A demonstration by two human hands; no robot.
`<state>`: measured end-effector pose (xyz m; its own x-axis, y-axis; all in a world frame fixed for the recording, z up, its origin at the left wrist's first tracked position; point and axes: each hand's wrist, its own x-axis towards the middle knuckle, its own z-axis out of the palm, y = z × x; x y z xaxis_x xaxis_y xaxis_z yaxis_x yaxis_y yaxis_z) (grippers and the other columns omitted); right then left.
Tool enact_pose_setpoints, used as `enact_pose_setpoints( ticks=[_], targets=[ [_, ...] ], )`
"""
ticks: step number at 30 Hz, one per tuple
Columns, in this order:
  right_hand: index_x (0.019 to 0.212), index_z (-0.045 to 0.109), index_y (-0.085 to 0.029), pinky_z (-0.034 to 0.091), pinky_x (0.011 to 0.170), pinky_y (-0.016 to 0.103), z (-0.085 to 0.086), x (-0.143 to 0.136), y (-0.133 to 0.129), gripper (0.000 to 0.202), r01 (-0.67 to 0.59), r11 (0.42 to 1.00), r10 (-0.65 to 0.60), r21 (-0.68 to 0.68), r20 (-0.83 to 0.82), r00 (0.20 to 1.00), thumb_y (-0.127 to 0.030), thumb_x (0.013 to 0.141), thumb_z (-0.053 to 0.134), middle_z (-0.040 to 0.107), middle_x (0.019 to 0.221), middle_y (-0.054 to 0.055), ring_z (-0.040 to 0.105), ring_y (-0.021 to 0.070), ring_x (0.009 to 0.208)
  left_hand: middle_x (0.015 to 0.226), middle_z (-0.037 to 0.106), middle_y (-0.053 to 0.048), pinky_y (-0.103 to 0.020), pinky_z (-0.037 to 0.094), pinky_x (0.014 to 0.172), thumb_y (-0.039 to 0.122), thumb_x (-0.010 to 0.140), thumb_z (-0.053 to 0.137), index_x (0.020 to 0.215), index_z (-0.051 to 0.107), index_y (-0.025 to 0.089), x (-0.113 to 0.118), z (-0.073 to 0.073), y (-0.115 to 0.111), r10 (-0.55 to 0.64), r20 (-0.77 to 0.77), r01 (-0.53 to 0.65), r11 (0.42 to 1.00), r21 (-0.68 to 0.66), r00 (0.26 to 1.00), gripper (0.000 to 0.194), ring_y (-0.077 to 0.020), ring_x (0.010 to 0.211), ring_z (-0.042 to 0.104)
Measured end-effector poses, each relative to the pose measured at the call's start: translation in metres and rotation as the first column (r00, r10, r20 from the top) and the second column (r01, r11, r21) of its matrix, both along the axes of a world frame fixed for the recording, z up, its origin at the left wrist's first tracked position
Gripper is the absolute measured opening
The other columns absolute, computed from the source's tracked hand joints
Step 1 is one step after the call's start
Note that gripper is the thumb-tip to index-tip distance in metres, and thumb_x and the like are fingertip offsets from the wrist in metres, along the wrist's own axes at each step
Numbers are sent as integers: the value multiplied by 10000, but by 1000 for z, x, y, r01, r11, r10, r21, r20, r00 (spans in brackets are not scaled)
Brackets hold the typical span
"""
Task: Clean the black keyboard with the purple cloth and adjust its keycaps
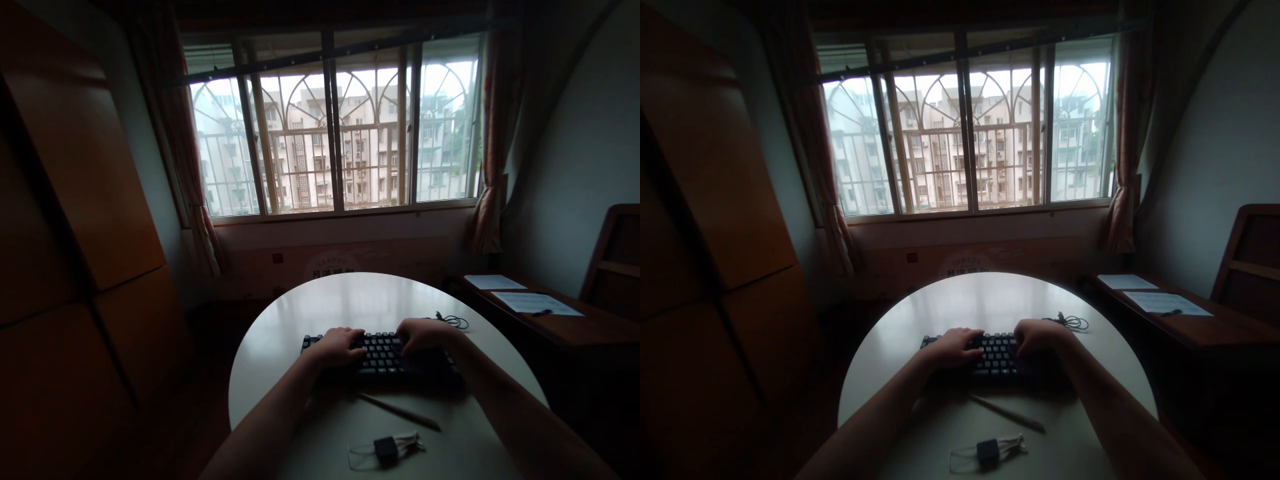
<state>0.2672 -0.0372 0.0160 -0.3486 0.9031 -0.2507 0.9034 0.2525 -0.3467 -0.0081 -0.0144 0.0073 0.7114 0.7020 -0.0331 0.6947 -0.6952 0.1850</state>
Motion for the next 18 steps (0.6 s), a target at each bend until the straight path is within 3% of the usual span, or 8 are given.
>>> enact_pose_setpoints(
  ticks=[4, 12, 18],
  targets=[
    [846, 731, -173, 401, 576, 246, -1, 10, 2, 289, 6, 1000, -6, -12, 11, 1000, -347, 616, 720, 698, 754, 16, 619, 198, 723, 1363, 545, -91, -432, 393, 997, 666, 856, 451, 1436, 416, 292, 0, -2, 1, 2, 6, -2, 1000, 2, 1000, 691, -332, 1227, 496],
    [894, 725, -165, 414, 600, 238, -3, -16, 0, 290, -84, 995, 87, 46, -68, 994, -328, 657, 694, 710, 813, 25, 628, 194, 748, 1368, 546, -74, -409, 378, 1015, 642, 860, 468, 1433, 419, 301, 0, -2, 0, 7, 6, -7, 1000, 12, 1000, 669, -318, 1244, 491],
    [854, 730, -172, 409, 586, 245, -4, 6, 3, 290, 19, 1000, -18, -13, 17, 1000, -340, 617, 727, 695, 766, 18, 621, 204, 742, 1370, 543, -76, -425, 378, 1015, 666, 853, 460, 1434, 415, 308, -4, -5, 4, 2, 19, -2, 1000, -3, 1000, 684, -327, 1242, 488]
  ],
)
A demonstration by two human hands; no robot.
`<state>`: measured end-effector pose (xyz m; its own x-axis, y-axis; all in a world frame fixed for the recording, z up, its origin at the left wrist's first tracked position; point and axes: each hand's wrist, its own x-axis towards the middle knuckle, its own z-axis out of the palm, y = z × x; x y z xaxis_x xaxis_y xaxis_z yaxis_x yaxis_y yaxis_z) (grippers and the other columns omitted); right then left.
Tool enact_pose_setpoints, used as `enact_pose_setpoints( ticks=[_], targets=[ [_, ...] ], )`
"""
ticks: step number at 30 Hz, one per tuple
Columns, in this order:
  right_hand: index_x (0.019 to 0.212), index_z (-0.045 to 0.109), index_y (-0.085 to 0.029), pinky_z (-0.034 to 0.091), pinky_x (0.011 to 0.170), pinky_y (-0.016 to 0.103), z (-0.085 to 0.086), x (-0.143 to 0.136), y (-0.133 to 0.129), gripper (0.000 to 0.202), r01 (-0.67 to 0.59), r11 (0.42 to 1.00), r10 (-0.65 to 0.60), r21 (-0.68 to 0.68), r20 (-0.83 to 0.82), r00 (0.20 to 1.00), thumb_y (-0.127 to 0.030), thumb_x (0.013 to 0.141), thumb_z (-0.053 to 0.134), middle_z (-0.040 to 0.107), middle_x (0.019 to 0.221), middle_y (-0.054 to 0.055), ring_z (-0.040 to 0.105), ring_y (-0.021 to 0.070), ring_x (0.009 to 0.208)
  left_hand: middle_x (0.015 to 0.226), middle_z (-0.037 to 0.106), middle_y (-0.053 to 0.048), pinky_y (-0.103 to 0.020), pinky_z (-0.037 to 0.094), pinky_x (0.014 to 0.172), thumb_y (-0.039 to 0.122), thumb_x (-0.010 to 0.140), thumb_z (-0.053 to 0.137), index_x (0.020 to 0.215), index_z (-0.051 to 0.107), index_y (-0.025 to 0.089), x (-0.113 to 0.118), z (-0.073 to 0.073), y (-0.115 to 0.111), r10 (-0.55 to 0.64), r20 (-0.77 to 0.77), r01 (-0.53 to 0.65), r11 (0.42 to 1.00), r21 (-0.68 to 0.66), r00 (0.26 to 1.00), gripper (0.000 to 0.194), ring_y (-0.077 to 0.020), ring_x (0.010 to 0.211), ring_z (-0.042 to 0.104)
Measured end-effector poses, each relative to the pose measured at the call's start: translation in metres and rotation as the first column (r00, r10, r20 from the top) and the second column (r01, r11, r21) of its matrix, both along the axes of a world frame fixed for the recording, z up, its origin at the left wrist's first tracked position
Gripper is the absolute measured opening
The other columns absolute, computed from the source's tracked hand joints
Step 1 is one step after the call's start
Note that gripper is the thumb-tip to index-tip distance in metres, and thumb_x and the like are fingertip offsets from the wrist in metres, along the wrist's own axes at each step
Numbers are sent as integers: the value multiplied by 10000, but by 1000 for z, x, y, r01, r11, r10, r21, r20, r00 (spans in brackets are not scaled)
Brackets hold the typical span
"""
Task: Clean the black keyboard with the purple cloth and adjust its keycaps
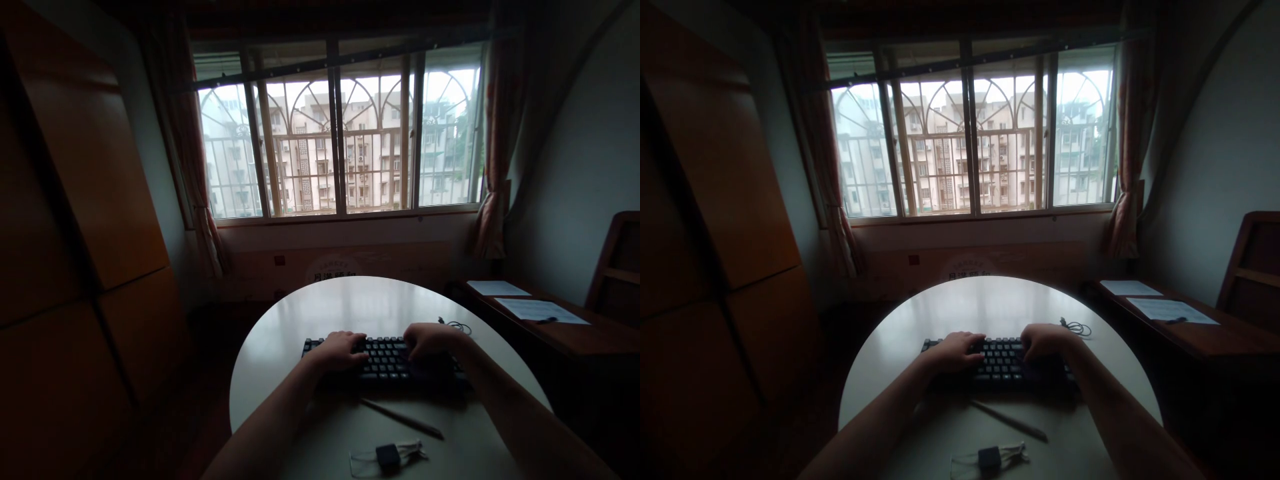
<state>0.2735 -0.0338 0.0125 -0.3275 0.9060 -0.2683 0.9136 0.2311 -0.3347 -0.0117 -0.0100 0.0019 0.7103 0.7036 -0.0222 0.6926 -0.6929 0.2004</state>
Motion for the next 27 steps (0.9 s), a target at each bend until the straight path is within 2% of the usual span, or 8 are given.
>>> enact_pose_setpoints(
  ticks=[3, 10, 19, 24, 27],
  targets=[
    [860, 726, -176, 408, 587, 245, -1, 3, 1, 295, -16, 1000, 16, 2, -1, 1000, -346, 619, 727, 699, 778, 18, 624, 201, 741, 1371, 541, -76, -426, 377, 1014, 669, 854, 457, 1434, 414, 307, 0, 1, -1, 0, -1, 0, 1000, -5, 1000, 686, -325, 1237, 491],
    [941, 707, -173, 429, 637, 243, -1, -18, -2, 312, -93, 995, 94, 22, -76, 993, -339, 678, 687, 715, 865, 21, 638, 197, 784, 1366, 544, -78, -431, 384, 1007, 670, 855, 453, 1443, 401, 307, 3, 5, -4, 6, -13, -6, 1000, -13, 1000, 694, -329, 1234, 491],
    [865, 712, -175, 399, 580, 245, -2, 6, 2, 294, -2, 1000, 2, -29, -15, 1000, -356, 633, 724, 702, 809, 24, 632, 219, 781, 1360, 548, -87, -420, 392, 1002, 659, 858, 458, 1435, 415, 293, 2, 1, -1, -5, -17, 5, 1000, 7, 1000, 684, -323, 1226, 501],
    [902, 702, -176, 418, 615, 246, 1, -13, -4, 288, -67, 997, 69, 22, -87, 994, -329, 658, 697, 705, 836, 21, 632, 203, 776, 1348, 556, -84, -419, 398, 993, 656, 858, 460, 1436, 412, 303, 4, 3, -3, 1, -16, -1, 1000, 12, 1000, 679, -323, 1214, 509],
    [905, 697, -174, 424, 616, 251, 2, -22, -7, 290, -76, 996, 80, 55, -76, 994, -318, 653, 688, 704, 855, 26, 632, 202, 766, 1350, 555, -81, -412, 394, 998, 654, 860, 459, 1434, 416, 302, 4, 4, -4, -4, -8, 5, 1000, 11, 1000, 674, -318, 1223, 503]
  ],
)
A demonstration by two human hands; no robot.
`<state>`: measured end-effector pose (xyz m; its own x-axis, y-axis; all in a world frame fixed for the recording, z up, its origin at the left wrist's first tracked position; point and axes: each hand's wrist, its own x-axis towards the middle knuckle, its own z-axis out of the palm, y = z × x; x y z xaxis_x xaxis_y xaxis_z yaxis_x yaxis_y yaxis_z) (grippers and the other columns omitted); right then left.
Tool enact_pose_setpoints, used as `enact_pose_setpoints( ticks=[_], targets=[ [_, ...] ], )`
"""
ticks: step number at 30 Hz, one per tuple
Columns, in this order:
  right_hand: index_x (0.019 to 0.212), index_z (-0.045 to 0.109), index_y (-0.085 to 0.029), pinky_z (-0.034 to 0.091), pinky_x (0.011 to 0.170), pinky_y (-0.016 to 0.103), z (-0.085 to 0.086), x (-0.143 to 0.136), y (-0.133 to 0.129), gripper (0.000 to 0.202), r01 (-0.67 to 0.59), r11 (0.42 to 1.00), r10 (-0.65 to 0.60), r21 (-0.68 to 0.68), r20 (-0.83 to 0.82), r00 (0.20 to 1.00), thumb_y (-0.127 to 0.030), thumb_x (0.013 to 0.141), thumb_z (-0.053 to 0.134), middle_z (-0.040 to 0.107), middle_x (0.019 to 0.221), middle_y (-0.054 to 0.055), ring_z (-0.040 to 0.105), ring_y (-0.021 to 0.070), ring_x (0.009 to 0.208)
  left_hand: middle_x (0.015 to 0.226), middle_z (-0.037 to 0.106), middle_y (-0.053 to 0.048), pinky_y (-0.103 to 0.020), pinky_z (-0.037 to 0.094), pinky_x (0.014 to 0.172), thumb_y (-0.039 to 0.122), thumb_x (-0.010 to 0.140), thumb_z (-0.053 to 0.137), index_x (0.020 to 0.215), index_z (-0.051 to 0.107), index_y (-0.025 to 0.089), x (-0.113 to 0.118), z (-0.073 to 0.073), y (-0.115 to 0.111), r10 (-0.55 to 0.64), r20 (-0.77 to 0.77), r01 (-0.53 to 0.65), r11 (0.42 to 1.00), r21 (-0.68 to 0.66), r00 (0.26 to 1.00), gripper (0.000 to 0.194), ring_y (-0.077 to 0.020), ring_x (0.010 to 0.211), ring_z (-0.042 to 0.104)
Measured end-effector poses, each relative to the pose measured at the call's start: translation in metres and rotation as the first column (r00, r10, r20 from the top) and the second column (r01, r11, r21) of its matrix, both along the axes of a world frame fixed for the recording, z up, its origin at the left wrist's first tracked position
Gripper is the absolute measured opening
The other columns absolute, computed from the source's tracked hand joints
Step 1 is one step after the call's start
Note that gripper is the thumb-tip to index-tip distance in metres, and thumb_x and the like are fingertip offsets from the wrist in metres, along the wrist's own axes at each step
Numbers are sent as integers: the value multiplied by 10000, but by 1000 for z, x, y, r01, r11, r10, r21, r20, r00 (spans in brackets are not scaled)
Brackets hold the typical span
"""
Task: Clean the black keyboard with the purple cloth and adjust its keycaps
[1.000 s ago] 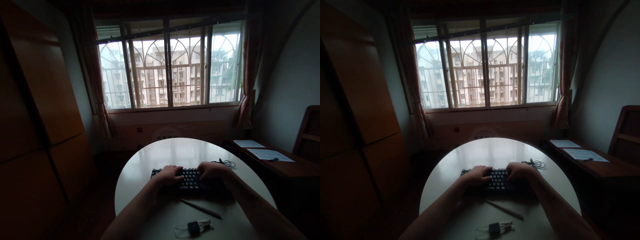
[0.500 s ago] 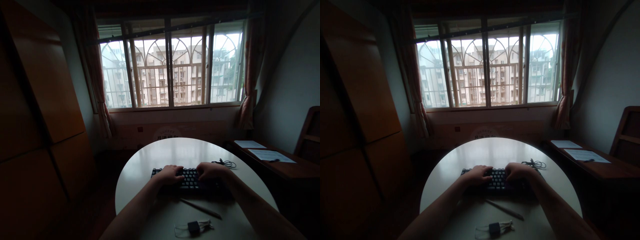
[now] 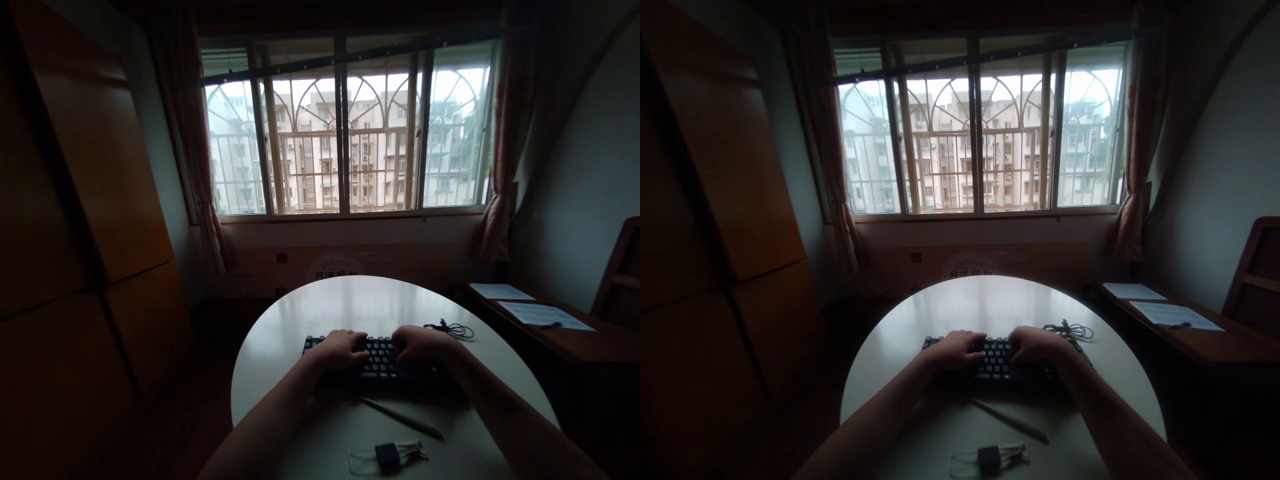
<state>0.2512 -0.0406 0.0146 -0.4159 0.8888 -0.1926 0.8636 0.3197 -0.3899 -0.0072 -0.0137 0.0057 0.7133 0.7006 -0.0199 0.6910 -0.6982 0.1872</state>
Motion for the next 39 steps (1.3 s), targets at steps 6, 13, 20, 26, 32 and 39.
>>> enact_pose_setpoints(
  ticks=[6, 13, 20, 26, 32, 39],
  targets=[
    [888, 706, -180, 416, 613, 255, -2, 17, 5, 303, 40, 999, -38, -28, 51, 998, -346, 635, 700, 703, 825, 19, 627, 206, 761, 1361, 548, -88, -425, 391, 999, 666, 860, 450, 1434, 416, 294, -2, -2, 2, -4, -2, 4, 1000, -8, 1000, 685, -326, 1228, 498],
    [908, 704, -183, 418, 612, 242, -3, 14, 3, 299, 5, 999, -5, -40, 6, 1000, -345, 657, 687, 709, 850, 19, 630, 198, 769, 1360, 548, -81, -420, 382, 1008, 668, 860, 448, 1437, 408, 301, 0, 1, -1, 5, -14, -5, 1000, -10, 1000, 685, -321, 1225, 500],
    [919, 700, -181, 426, 625, 249, -5, 8, 4, 299, -20, 1000, 20, -22, -11, 1000, -349, 672, 687, 703, 854, 17, 629, 196, 765, 1370, 539, -81, -413, 386, 1006, 663, 859, 452, 1439, 406, 296, -1, 0, 0, 4, -16, -5, 1000, -9, 1000, 689, -317, 1234, 493],
    [895, 706, -183, 422, 626, 252, -4, 25, 6, 295, 26, 997, -24, -77, 27, 999, -347, 650, 703, 709, 833, 15, 636, 205, 772, 1365, 543, -75, -413, 387, 1005, 680, 856, 439, 1439, 406, 306, -1, -1, 0, 5, -15, -5, 1000, -16, 1000, 694, -317, 1233, 494],
    [923, 694, -180, 425, 625, 245, -9, 8, 8, 296, -45, 999, 44, -23, -19, 999, -353, 684, 678, 708, 868, 23, 635, 200, 777, 1367, 544, -76, -422, 387, 1006, 670, 859, 445, 1444, 400, 304, -1, 4, -4, 12, -16, -12, 1000, -21, 1000, 693, -322, 1230, 497],
    [926, 702, -175, 421, 621, 248, -7, 18, 9, 317, -8, 998, 8, -64, -2, 1000, -360, 669, 694, 702, 849, 22, 631, 208, 782, 1390, 528, -70, -411, 365, 1033, 649, 865, 459, 1439, 406, 298, -3, 0, 0, 6, -14, -6, 1000, -15, 1000, 675, -313, 1255, 482]
  ],
)
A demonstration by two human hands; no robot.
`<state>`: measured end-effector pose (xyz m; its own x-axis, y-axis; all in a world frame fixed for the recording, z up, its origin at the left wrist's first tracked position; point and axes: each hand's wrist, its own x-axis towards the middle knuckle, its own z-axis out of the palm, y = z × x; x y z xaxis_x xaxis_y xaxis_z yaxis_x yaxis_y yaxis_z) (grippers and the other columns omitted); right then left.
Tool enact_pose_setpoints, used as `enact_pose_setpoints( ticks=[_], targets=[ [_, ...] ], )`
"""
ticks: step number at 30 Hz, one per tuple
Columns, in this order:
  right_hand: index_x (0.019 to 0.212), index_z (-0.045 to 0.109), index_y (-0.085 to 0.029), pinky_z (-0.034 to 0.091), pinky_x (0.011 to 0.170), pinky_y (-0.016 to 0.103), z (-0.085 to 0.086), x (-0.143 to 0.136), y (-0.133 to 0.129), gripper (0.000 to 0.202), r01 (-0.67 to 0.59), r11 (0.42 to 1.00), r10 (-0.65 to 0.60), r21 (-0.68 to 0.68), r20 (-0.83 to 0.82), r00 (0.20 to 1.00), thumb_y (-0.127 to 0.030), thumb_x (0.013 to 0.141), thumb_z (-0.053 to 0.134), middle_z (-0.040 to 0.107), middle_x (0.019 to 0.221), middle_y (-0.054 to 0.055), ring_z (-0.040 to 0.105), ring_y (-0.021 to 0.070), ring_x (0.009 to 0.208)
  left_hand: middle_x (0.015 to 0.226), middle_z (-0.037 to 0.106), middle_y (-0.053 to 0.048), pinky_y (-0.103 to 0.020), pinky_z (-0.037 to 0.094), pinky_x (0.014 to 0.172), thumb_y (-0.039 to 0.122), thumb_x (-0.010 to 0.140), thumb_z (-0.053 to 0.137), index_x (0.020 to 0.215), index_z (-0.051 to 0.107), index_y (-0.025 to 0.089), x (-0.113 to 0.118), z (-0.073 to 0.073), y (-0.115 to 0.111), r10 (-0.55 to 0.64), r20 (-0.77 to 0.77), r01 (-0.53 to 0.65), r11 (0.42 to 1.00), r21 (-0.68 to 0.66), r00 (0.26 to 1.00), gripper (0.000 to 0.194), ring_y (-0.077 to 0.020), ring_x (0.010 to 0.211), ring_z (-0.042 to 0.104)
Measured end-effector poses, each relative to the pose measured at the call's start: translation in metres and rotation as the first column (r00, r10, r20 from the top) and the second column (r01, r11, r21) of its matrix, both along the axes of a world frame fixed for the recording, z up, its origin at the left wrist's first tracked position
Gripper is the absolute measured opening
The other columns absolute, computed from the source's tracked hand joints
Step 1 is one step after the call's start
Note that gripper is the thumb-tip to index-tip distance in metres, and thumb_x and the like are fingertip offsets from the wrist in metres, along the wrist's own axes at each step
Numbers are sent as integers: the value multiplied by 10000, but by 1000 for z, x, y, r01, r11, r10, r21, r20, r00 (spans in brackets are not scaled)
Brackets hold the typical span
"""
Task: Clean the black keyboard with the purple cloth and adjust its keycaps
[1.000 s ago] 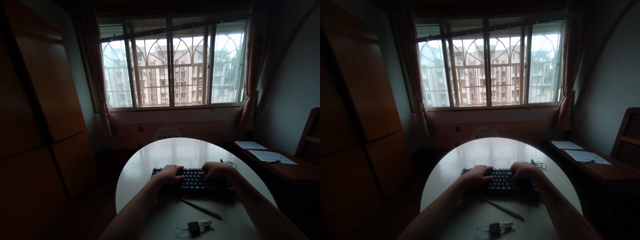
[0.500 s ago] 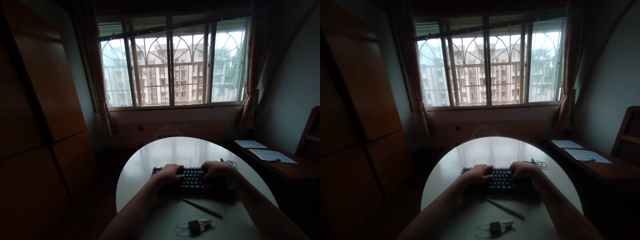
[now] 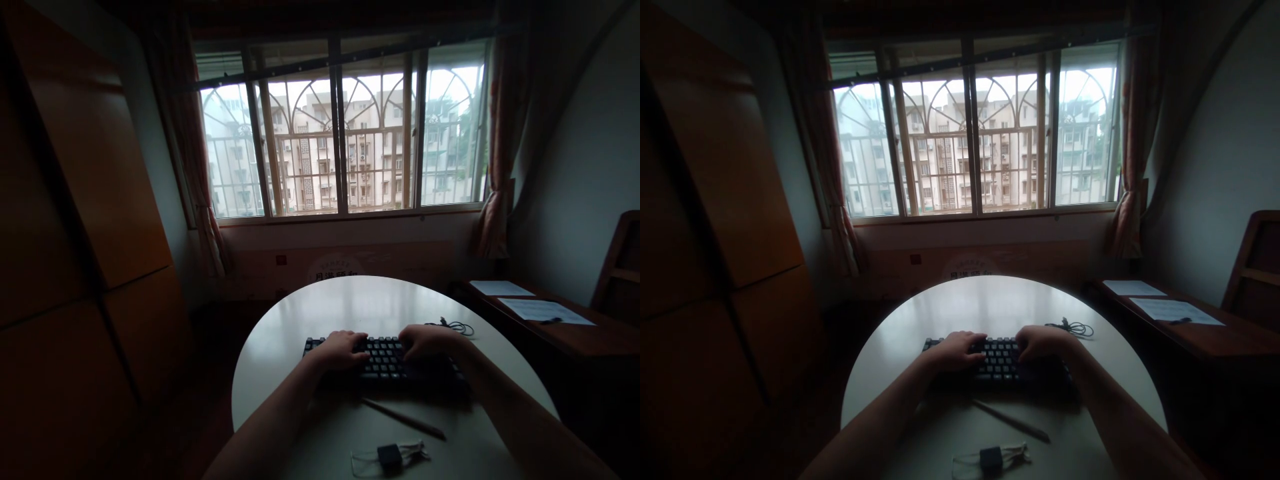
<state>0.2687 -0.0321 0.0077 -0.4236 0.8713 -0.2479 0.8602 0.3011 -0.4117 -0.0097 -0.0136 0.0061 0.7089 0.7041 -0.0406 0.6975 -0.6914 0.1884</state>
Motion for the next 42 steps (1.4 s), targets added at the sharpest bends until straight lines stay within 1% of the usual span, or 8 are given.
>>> enact_pose_setpoints(
  ticks=[3, 5, 10, 17, 25, 33, 38, 42],
  targets=[
    [939, 704, -180, 423, 623, 247, 2, 2, -1, 329, 19, 999, -19, -26, 3, 1000, -354, 659, 701, 702, 854, 21, 632, 211, 787, 1388, 531, -74, -420, 365, 1033, 655, 861, 460, 1435, 413, 297, 0, -1, 1, 3, 7, -3, 1000, 0, 1000, 678, -320, 1252, 485],
    [925, 700, -176, 419, 618, 247, 4, -1, -3, 313, 21, 1000, -20, -14, 10, 1000, -342, 659, 698, 699, 846, 22, 631, 210, 782, 1382, 535, -78, -425, 368, 1029, 657, 857, 463, 1433, 417, 294, 0, -1, 1, 4, 10, -4, 1000, 1, 1000, 682, -324, 1248, 488],
    [902, 692, -170, 409, 616, 248, 5, -10, -5, 274, -23, 1000, 23, 14, -12, 1000, -330, 679, 684, 689, 827, 19, 621, 202, 775, 1376, 539, -77, -415, 368, 1030, 648, 861, 465, 1433, 416, 291, 0, -1, 0, 2, 8, -2, 1000, 7, 1000, 676, -316, 1242, 495],
    [929, 699, -184, 414, 614, 252, 0, 1, 1, 333, 34, 999, -34, -6, 15, 999, -375, 656, 714, 698, 846, 19, 629, 214, 787, 1381, 531, -77, -429, 374, 1025, 667, 857, 451, 1437, 406, 304, -3, -5, 5, 5, 6, -5, 1000, 11, 1000, 686, -324, 1241, 490],
    [905, 692, -168, 421, 618, 250, 8, -16, -7, 291, -32, 999, 33, 42, -15, 999, -338, 669, 685, 695, 856, 29, 626, 203, 771, 1362, 548, -85, -417, 384, 1016, 639, 860, 468, 1432, 418, 283, 0, 3, -2, -1, 3, 1, 1000, 0, 1000, 676, -319, 1233, 501],
    [912, 701, -176, 414, 609, 252, 6, -5, -5, 329, 52, 998, -52, 18, 4, 999, -367, 644, 707, 696, 826, 17, 621, 204, 765, 1367, 545, -76, -418, 376, 1023, 653, 863, 453, 1434, 411, 297, -2, 2, -2, 3, 1, -3, 1000, -7, 1000, 674, -315, 1233, 502],
    [921, 696, -180, 425, 623, 245, 4, -13, -6, 308, -1, 999, 2, 39, -16, 1000, -342, 660, 691, 698, 859, 16, 626, 193, 769, 1367, 544, -76, -418, 379, 1024, 635, 862, 466, 1431, 416, 293, 0, 3, -2, 3, 4, -3, 1000, -8, 1000, 666, -313, 1238, 496],
    [929, 695, -181, 428, 627, 244, 4, -17, -6, 299, -3, 999, 4, 46, -18, 1000, -325, 667, 684, 699, 866, 19, 629, 193, 773, 1362, 550, -91, -425, 383, 1020, 628, 863, 467, 1429, 426, 275, 0, 2, -1, -10, 10, 10, 1000, 9, 1000, 668, -319, 1230, 505]
  ],
)
